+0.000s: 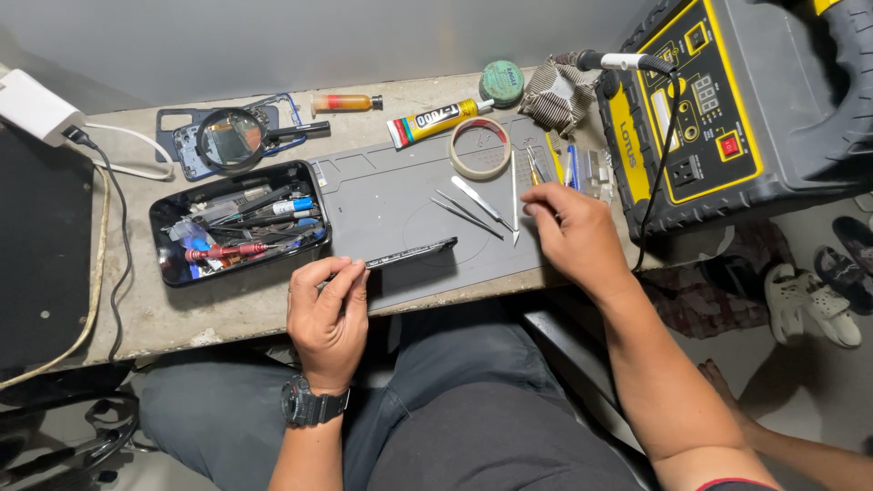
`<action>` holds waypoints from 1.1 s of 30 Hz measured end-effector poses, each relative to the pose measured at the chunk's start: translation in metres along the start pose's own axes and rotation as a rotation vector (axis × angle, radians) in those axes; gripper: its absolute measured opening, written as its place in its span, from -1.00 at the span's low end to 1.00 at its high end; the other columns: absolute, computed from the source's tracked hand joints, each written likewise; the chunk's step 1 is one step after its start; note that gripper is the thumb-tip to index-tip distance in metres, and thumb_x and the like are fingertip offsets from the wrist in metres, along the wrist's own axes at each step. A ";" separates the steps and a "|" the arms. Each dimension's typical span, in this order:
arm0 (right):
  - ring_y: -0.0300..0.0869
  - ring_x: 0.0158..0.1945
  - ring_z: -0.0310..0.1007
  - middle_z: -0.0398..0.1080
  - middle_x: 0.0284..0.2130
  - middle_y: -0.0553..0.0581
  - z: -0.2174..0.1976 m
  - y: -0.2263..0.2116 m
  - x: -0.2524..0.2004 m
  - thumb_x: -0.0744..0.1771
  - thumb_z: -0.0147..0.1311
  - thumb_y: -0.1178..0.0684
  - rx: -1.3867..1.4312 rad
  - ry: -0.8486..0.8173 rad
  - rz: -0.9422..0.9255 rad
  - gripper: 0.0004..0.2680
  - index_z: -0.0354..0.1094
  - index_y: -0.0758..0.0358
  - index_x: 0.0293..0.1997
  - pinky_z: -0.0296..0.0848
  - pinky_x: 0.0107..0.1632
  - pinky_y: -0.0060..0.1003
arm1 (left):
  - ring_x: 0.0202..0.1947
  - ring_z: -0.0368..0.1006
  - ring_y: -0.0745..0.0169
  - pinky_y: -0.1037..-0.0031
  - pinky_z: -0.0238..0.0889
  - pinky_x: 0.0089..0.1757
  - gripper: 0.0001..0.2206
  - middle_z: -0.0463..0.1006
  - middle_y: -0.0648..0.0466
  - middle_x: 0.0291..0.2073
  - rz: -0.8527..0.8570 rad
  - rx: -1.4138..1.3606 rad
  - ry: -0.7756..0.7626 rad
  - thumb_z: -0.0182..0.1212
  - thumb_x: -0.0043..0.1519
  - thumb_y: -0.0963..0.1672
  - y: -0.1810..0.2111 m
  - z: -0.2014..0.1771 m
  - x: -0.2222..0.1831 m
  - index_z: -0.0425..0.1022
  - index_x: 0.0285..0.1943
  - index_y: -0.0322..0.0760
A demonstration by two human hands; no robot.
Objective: Using tweezers to precisely align and install small internal components into a smartphone chassis on a repair bench.
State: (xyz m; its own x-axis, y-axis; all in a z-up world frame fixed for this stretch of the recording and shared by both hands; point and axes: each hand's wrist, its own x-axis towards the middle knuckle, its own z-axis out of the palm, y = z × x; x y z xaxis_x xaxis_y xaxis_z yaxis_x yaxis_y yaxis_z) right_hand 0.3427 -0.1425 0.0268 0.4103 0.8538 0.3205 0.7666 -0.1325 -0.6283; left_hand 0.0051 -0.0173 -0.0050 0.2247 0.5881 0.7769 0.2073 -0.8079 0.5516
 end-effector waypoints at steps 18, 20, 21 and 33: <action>0.26 -0.05 0.71 0.63 -0.27 0.24 0.039 -0.007 0.022 0.40 0.33 0.06 -0.304 -0.241 -0.091 -0.82 0.63 0.13 0.13 0.63 0.07 0.21 | -0.12 0.69 -0.22 0.05 0.58 -0.03 -0.86 0.72 -0.14 -0.09 0.019 -0.016 0.022 0.56 0.33 -0.31 0.004 0.002 0.006 0.83 0.03 -0.38; 0.21 -0.07 0.71 0.61 -0.27 0.18 0.040 -0.001 0.024 0.40 0.35 0.05 -0.247 -0.226 -0.098 -0.82 0.64 0.11 0.13 0.63 0.06 0.14 | -0.13 0.69 -0.24 0.05 0.58 -0.03 -0.87 0.72 -0.15 -0.09 0.010 -0.019 0.020 0.56 0.34 -0.30 0.006 0.002 0.008 0.82 0.03 -0.39; 0.16 -0.08 0.71 0.60 -0.28 0.13 0.042 0.002 0.025 0.40 0.36 0.05 -0.193 -0.206 -0.099 -0.81 0.66 0.08 0.14 0.63 0.06 0.08 | -0.13 0.69 -0.25 0.05 0.59 -0.04 -0.87 0.72 -0.15 -0.09 0.004 -0.028 0.015 0.55 0.34 -0.30 0.007 0.001 0.009 0.82 0.03 -0.39; -0.14 -0.21 0.47 0.38 -0.21 0.15 0.024 -0.046 0.021 0.56 0.10 0.21 0.757 -0.179 0.060 -0.73 0.39 0.52 0.47 0.65 -0.02 -0.28 | -0.01 0.64 -0.16 0.14 0.59 0.05 -0.87 0.67 -0.11 0.04 -0.020 0.029 -0.064 0.44 0.48 -0.29 0.012 -0.003 0.008 0.73 0.15 -0.36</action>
State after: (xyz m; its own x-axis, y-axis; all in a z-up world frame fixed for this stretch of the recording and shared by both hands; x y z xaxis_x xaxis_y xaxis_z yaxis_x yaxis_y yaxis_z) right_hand 0.3040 -0.1065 0.0454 0.3056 0.9326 0.1918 0.1728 0.1437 -0.9744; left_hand 0.0070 -0.0225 0.0090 0.2806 0.6059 0.7444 0.2392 -0.7952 0.5572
